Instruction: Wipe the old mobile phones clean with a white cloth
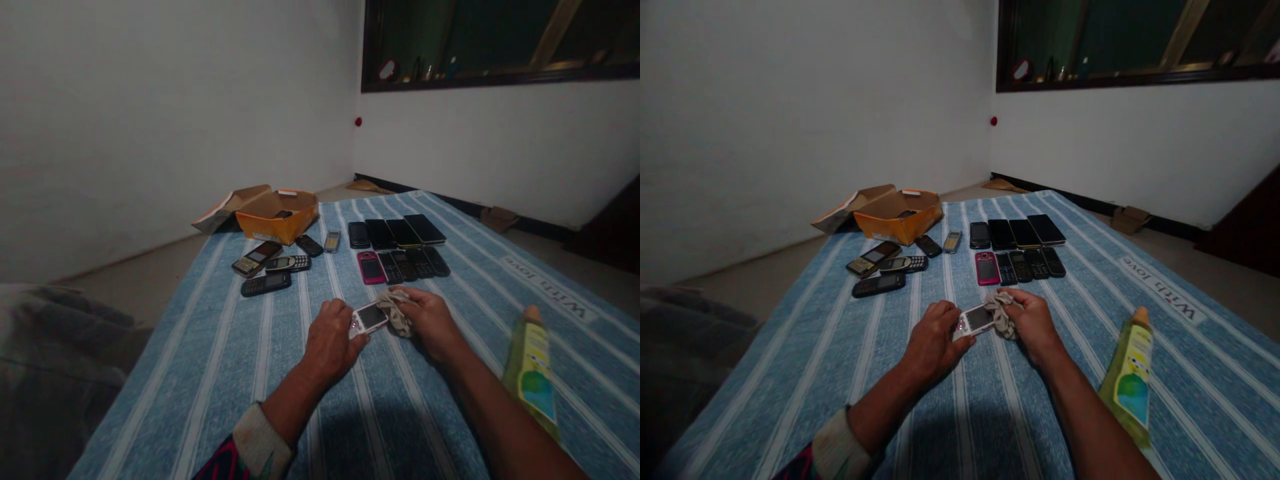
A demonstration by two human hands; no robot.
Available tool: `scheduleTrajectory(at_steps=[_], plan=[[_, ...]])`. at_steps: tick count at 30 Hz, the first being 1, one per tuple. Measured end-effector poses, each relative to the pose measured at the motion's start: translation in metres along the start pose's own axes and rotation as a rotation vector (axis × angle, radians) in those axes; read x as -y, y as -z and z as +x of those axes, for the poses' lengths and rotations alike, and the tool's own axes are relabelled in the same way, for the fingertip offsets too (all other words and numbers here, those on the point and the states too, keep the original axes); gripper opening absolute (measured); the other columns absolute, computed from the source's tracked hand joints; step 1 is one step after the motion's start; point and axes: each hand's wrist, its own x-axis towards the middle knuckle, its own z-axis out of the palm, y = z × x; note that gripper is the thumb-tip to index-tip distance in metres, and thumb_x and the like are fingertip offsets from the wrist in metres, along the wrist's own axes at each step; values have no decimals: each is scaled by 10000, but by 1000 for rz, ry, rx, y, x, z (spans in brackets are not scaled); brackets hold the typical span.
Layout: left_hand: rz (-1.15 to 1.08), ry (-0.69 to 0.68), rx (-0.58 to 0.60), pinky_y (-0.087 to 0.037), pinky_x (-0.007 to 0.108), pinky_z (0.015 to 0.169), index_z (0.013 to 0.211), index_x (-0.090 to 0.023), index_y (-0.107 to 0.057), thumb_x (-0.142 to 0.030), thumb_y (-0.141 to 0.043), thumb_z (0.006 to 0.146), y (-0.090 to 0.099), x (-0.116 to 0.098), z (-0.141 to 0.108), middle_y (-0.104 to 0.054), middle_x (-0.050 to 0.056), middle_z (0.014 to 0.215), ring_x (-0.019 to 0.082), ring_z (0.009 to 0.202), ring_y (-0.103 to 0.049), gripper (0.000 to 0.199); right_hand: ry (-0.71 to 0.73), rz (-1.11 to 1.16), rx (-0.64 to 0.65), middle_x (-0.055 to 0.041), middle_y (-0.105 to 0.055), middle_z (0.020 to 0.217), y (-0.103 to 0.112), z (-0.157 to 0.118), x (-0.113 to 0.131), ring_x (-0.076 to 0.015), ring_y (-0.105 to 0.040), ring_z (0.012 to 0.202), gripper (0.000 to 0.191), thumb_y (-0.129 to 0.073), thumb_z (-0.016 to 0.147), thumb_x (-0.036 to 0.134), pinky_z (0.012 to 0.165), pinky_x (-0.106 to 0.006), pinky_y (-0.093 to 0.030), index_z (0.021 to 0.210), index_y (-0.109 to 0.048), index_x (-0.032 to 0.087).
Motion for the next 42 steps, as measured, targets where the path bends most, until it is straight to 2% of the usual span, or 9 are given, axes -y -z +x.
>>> scheduleTrajectory(at_steps=[3, 6, 10, 14, 18, 24, 34, 39, 42], plan=[[2, -1, 2, -456, 359, 804, 839, -178, -592, -302, -716, 760, 0, -1, 0, -560, 55, 946, 236, 936, -512, 192, 296, -363, 26, -48, -708, 896, -7, -1, -3, -196, -634, 828, 265, -583, 787, 177, 750, -323, -478, 1001, -740, 185], [-5, -2, -3, -456, 364, 812, 857, -185, -597, -299, -713, 762, 1, -1, 0, -561, 52, 952, 233, 936, -514, 188, 563, -789, 127, -53, -645, 868, -14, -5, -5, -190, -578, 854, 356, -475, 811, 49, 770, -302, -440, 1024, -723, 190], [-13, 8, 2, -457, 366, 810, 850, -192, -600, -299, -705, 764, 0, -1, 0, -564, 53, 960, 234, 944, -512, 173, 638, -1188, 203, -53, -588, 830, -21, -9, -6, -199, -518, 833, 261, -507, 849, 53, 725, -288, -391, 954, -704, 188], [-14, 6, 3, -457, 364, 808, 855, -187, -603, -302, -704, 763, 0, -1, 0, -565, 57, 967, 234, 941, -512, 178, 622, -1374, 191, -72, -590, 901, -23, -11, -3, -222, -495, 869, 193, -535, 870, 91, 707, -304, -359, 927, -685, 198], [-13, 22, 18, -457, 363, 811, 850, -193, -605, -296, -708, 756, 2, -2, 0, -565, 50, 966, 230, 938, -516, 173, 609, -1441, 176, -83, -592, 938, -26, -10, 1, -230, -488, 907, 177, -537, 876, 83, 707, -305, -352, 887, -675, 193], [-5, 18, 18, -457, 365, 810, 839, -185, -600, -295, -709, 757, 3, -3, 0, -570, 59, 964, 235, 938, -516, 175, 610, -1487, 169, -82, -602, 883, -33, -13, 2, -227, -491, 875, 192, -526, 876, 49, 711, -315, -349, 830, -674, 161], [-14, 34, -5, -452, 358, 772, 762, -198, -580, -253, -671, 764, 1, -4, 1, -568, 54, 907, 232, 902, -516, 107, 672, -1409, 218, -76, -605, 857, -44, -14, -2, -228, -478, 862, 165, -547, 869, 64, 711, -321, -348, 801, -660, 161], [0, 0, -43, -456, 353, 758, 744, -198, -566, -228, -614, 791, -2, -1, 1, -556, 53, 862, 237, 894, -520, 73, 708, -1375, 274, -71, -605, 862, -49, -17, -3, -217, -479, 860, 178, -532, 886, 55, 722, -313, -352, 842, -677, 148], [6, -13, -52, -455, 349, 759, 752, -199, -563, -242, -624, 787, -3, 0, 1, -559, 51, 868, 232, 883, -521, 82, 708, -1392, 265, -71, -607, 873, -48, -16, -4, -219, -475, 871, 165, -543, 895, 75, 731, -316, -350, 848, -681, 153]])
